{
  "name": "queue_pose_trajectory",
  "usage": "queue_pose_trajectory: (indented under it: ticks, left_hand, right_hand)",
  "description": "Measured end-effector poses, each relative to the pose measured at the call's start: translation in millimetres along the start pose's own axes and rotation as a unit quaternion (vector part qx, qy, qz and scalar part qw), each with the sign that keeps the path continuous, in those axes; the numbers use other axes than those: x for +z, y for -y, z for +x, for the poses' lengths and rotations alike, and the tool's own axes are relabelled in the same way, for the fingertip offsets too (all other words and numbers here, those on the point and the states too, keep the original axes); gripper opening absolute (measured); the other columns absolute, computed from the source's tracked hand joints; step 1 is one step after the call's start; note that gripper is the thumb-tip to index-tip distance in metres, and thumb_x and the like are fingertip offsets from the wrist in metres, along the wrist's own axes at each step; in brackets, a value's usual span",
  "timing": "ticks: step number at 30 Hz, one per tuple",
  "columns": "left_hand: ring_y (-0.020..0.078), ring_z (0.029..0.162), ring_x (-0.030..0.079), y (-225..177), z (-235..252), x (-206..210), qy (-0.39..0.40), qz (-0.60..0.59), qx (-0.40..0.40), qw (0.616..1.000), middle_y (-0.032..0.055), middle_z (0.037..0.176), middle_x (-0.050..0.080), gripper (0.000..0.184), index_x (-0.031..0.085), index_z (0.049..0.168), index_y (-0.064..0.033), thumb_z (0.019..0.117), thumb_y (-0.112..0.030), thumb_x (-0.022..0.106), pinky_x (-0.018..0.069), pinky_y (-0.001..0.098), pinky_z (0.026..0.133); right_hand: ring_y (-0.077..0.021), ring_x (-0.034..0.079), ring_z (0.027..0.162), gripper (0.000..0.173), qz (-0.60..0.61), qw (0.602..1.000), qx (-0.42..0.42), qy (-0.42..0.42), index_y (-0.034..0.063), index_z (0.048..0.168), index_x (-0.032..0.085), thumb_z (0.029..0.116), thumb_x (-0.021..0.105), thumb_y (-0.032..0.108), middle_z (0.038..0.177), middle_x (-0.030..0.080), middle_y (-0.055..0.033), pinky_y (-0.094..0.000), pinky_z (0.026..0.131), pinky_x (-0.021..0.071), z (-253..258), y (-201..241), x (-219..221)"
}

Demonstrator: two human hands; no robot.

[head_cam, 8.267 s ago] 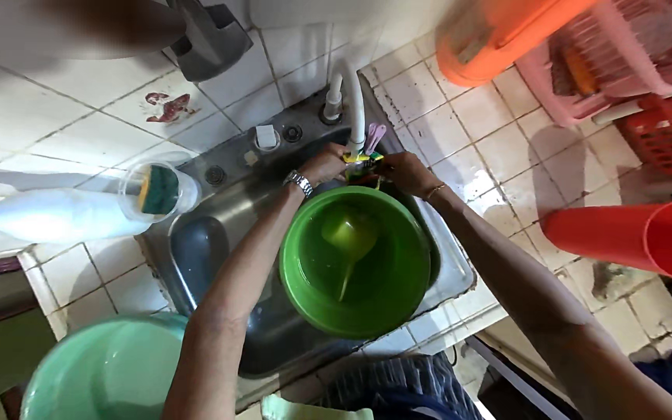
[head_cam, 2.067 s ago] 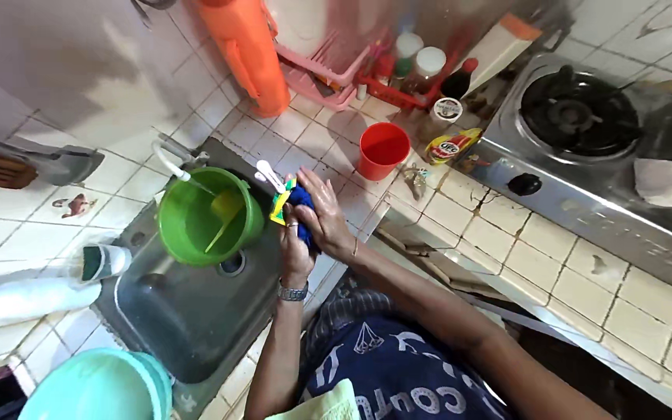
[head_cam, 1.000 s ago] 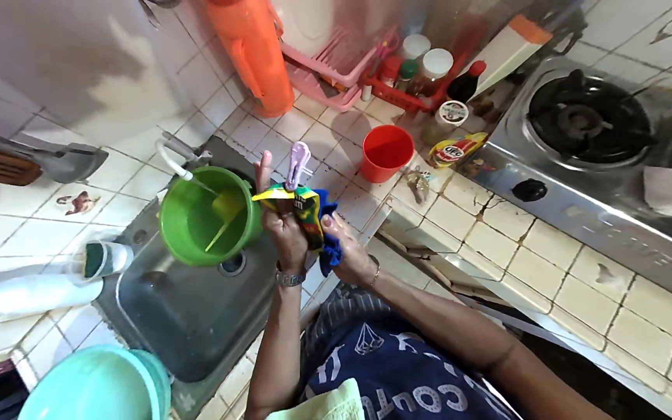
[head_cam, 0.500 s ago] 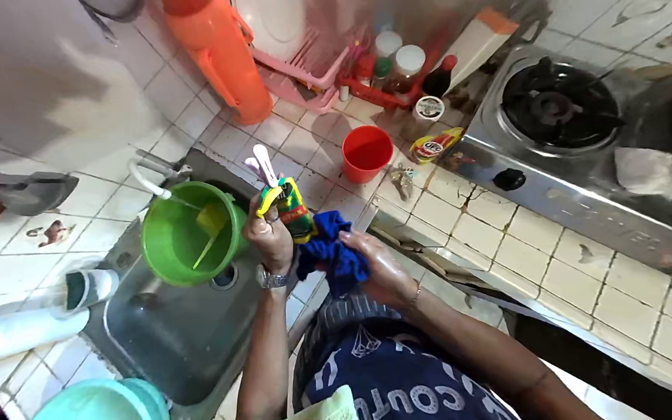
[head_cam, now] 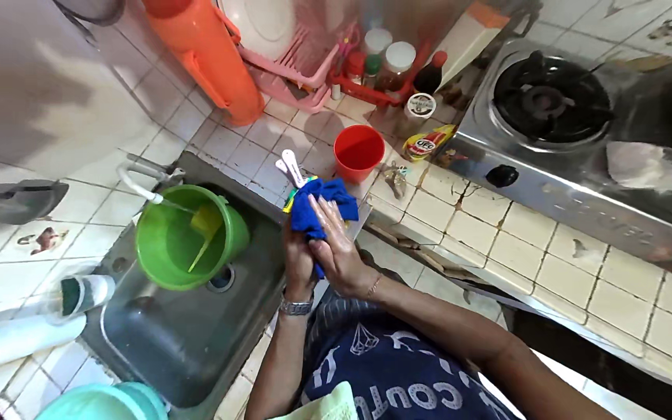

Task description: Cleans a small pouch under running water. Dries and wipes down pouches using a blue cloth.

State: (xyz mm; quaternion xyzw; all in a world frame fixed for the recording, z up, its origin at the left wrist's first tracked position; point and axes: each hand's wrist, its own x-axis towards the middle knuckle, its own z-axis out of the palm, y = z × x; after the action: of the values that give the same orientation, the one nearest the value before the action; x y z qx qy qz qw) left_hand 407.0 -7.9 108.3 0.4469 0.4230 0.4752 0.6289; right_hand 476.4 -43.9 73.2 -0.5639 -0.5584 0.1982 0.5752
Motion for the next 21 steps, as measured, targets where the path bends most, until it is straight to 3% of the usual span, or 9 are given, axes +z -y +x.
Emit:
queue_pose_trajectory:
  ticks: [2,5,8,11,14,16,17,19,21]
  left_hand:
    - [-0.0019,0.080,0.066,4.4,0.8,-1.0,-0.013,-0.018,-0.003,1.000,-0.0091,0.082,0.067,0.034,0.057,0.103,-0.0094,0.1044,-0.005,0.024,0.0573,0.0198,0.075]
    - [-0.0007,0.086,0.065,2.7,-1.8,-4.6,-0.029,-0.007,-0.022,0.999,-0.0068,0.089,0.065,0.034,0.056,0.111,-0.0066,0.1054,-0.006,0.023,0.0564,0.0212,0.081]
    - [-0.0006,0.083,0.066,-4.9,1.2,-9.7,-0.047,-0.018,-0.017,0.999,-0.0079,0.085,0.066,0.035,0.057,0.107,-0.0110,0.1065,-0.007,0.022,0.0575,0.0211,0.078]
    - [0.0050,0.096,0.068,-7.3,7.2,-18.0,-0.027,-0.041,0.004,0.999,-0.0048,0.098,0.071,0.034,0.062,0.114,-0.0110,0.1110,-0.020,0.029,0.0580,0.0293,0.090]
    - [0.0118,0.109,0.067,-16.8,15.8,-27.0,-0.023,-0.069,0.042,0.996,-0.0004,0.114,0.069,0.029,0.057,0.124,-0.0098,0.1103,-0.022,0.034,0.0565,0.0375,0.099]
    - [0.0125,0.109,0.068,-26.1,18.4,-32.8,-0.027,-0.069,0.037,0.997,-0.0001,0.114,0.070,0.026,0.058,0.122,-0.0127,0.1107,-0.024,0.038,0.0577,0.0377,0.097]
    - [0.0129,0.109,0.068,-28.0,19.3,-36.6,-0.016,-0.061,0.037,0.997,0.0001,0.115,0.070,0.025,0.060,0.121,-0.0132,0.1105,-0.024,0.040,0.0580,0.0375,0.096]
    - [0.0159,0.114,0.067,-23.9,21.2,-42.7,0.033,-0.030,0.053,0.998,0.0026,0.121,0.071,0.026,0.064,0.120,-0.0113,0.1094,-0.020,0.041,0.0564,0.0393,0.100]
    - [0.0105,0.118,0.064,-14.7,22.9,-42.3,0.086,0.015,0.083,0.993,-0.0038,0.129,0.068,0.028,0.069,0.124,-0.0171,0.1084,-0.023,0.046,0.0535,0.0354,0.103]
  right_hand:
    - [-0.0406,0.039,0.148,0.059,-0.045,0.999,-0.021,0.007,-0.0066,0.149,0.047,0.1103,0.031,0.036,0.156,0.043,-0.0271,-0.0640,0.123,0.0183,12.0,-16.1,5.9]
    - [-0.0398,0.035,0.150,0.063,-0.059,0.998,-0.018,0.014,-0.0088,0.151,0.042,0.1103,0.032,0.038,0.159,0.037,-0.0277,-0.0599,0.124,0.0212,12.8,-17.5,13.7]
    - [-0.0409,0.048,0.141,0.044,-0.080,0.990,-0.120,-0.009,-0.0057,0.140,0.058,0.1040,0.047,0.017,0.149,0.051,-0.0276,-0.0599,0.120,0.0310,-1.3,-26.3,17.9]
    - [-0.0384,0.055,0.134,0.028,-0.061,0.982,-0.181,-0.014,0.0007,0.125,0.067,0.0983,0.057,0.000,0.141,0.059,-0.0258,-0.0515,0.115,0.0439,-13.9,-53.5,8.7]
    - [-0.0205,0.067,0.120,0.036,0.068,0.996,0.064,-0.016,-0.0095,0.127,0.065,0.0957,0.047,-0.007,0.131,0.067,-0.0183,-0.0354,0.100,0.0552,-26.9,-60.5,-8.9]
    - [-0.0124,0.069,0.089,0.034,0.245,0.910,0.329,-0.059,-0.0016,0.128,0.061,0.1023,0.038,0.004,0.102,0.071,-0.0076,-0.0337,0.080,0.0598,-10.9,-54.2,-24.2]
    - [-0.0124,0.067,0.084,0.032,0.318,0.862,0.390,-0.063,0.0055,0.127,0.059,0.1053,0.036,0.011,0.096,0.069,-0.0049,-0.0344,0.076,0.0590,-0.5,-54.5,-33.2]
    - [-0.0079,0.066,0.080,0.026,0.436,0.810,0.392,-0.015,0.0168,0.116,0.061,0.1073,0.040,0.028,0.090,0.069,0.0019,-0.0298,0.072,0.0582,15.0,-55.2,-51.8]
    - [-0.0018,0.067,0.084,0.029,0.442,0.835,0.317,0.087,0.0231,0.122,0.061,0.1035,0.052,0.044,0.096,0.071,0.0080,-0.0225,0.073,0.0577,26.3,-41.7,-63.2]
